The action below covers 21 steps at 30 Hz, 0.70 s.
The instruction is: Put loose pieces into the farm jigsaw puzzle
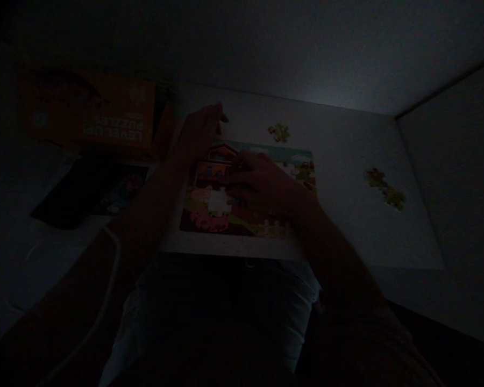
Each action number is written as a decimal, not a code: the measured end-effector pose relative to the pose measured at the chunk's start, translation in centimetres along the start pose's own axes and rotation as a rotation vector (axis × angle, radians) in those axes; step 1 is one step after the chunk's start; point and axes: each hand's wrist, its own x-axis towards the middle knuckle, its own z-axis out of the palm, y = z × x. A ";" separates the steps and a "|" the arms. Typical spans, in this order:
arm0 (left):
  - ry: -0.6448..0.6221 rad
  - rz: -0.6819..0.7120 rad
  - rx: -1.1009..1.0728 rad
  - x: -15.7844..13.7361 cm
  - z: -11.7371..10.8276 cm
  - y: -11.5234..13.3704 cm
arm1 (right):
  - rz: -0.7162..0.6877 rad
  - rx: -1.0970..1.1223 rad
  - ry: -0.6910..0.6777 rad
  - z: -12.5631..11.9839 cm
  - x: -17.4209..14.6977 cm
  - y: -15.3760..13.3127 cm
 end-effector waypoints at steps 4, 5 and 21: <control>0.003 0.044 -0.017 -0.1 -0.1 0.1 | 0.012 -0.001 -0.006 0.0 -0.1 -0.1; 0.003 0.024 0.001 0.0 -0.1 0.1 | 0.017 0.000 0.003 0.1 -0.1 0.0; -0.005 -0.069 0.038 0.4 -1.0 1.7 | 0.426 -0.212 0.953 -9.1 -12.3 6.0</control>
